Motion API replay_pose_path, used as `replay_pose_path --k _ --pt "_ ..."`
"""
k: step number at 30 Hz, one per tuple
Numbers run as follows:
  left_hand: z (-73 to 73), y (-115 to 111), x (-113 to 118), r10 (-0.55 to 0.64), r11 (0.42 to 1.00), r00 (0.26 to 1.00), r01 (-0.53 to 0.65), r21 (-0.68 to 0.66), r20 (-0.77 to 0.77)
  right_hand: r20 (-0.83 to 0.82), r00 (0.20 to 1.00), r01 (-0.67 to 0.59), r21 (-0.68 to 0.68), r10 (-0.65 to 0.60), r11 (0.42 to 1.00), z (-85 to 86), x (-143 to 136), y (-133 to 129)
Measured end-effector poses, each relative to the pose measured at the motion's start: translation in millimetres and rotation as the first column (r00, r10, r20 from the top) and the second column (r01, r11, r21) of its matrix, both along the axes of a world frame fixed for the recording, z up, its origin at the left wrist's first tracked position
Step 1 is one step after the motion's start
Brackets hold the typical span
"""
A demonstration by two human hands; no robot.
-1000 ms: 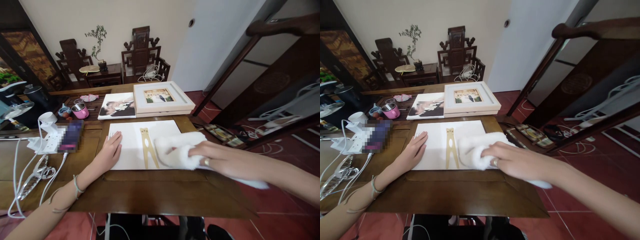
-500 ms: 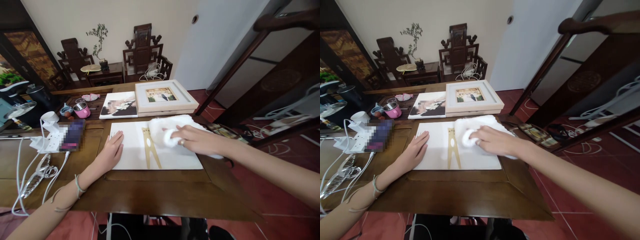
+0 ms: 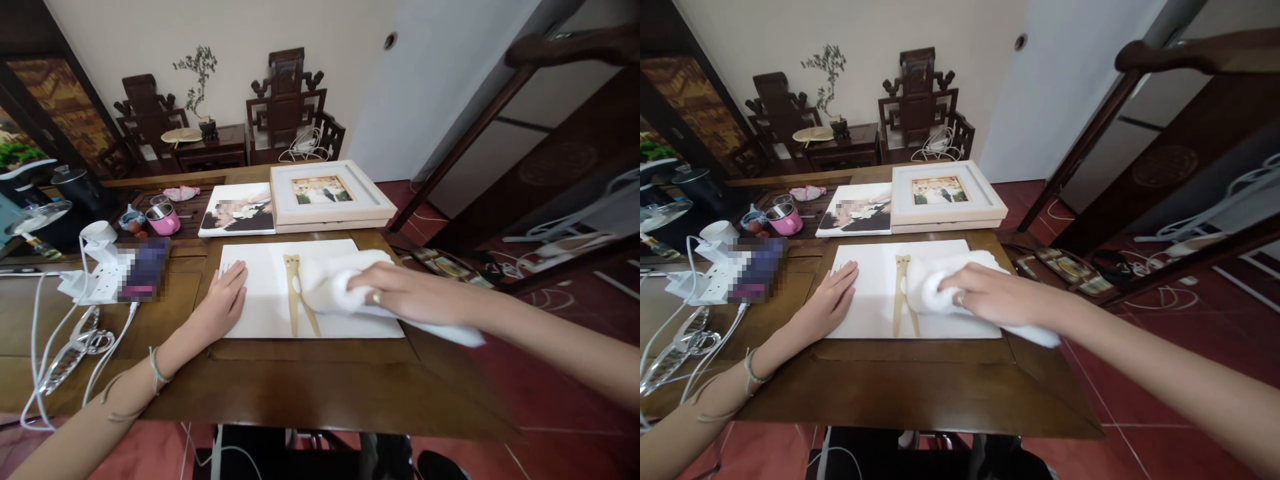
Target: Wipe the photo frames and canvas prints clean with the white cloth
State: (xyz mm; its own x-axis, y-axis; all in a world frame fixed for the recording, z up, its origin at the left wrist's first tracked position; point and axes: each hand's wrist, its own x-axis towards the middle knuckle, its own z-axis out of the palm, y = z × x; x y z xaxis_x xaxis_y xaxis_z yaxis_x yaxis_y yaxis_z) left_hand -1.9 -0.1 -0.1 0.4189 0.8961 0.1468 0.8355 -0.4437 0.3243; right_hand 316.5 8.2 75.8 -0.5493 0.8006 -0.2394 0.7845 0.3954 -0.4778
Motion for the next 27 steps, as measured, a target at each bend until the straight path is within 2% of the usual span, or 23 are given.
replay_pose_path --k 4,7,10,13,16,19,21,23,27 --pt "-0.4 0.9 -0.8 -0.004 1.0 1.0 0.004 0.004 0.003 -0.047 0.999 0.004 0.134 0.003 0.991 -7.3 -30.0 39.4" --pt "0.0 1.3 -1.0 -0.005 1.0 1.0 0.005 -0.005 -0.003 -0.101 0.994 -0.03 0.187 0.05 0.982 -14.3 -54.0 43.9" --pt "-0.2 1.3 -1.3 -0.003 1.0 1.0 0.003 -0.003 -0.001 -0.09 0.979 -0.167 0.178 0.185 0.97 -20.8 -68.9 20.7" --pt "-1.1 1.1 -1.7 -0.01 1.0 1.0 0.01 0.008 0.015 -0.088 0.949 -0.292 0.113 0.302 0.95 -20.7 -73.4 -23.7" --pt "-1.5 0.8 -1.5 -0.011 1.0 1.0 0.01 0.013 0.018 -0.121 0.929 -0.343 0.066 0.349 0.937 -12.3 -71.9 -68.0" --pt "-0.8 0.5 -1.0 -0.008 1.0 1.0 0.008 0.007 0.01 -0.148 0.918 -0.372 0.005 0.369 0.928 -2.5 -68.7 -86.3" --pt "-0.5 0.5 -0.9 -0.009 1.0 1.0 0.009 0.004 0.007 -0.141 0.924 -0.363 -0.026 0.356 0.931 0.1 -67.6 -77.8" --pt "-0.6 0.6 -1.3 -0.011 1.0 1.0 0.011 0.006 0.014 -0.141 0.933 -0.339 -0.024 0.332 0.941 -2.6 -69.1 -54.9" --pt "-1.1 0.7 -2.6 -0.015 1.0 1.0 0.015 0.002 0.027 -0.066 0.955 -0.278 0.135 0.289 0.951 -18.2 -82.3 5.7"
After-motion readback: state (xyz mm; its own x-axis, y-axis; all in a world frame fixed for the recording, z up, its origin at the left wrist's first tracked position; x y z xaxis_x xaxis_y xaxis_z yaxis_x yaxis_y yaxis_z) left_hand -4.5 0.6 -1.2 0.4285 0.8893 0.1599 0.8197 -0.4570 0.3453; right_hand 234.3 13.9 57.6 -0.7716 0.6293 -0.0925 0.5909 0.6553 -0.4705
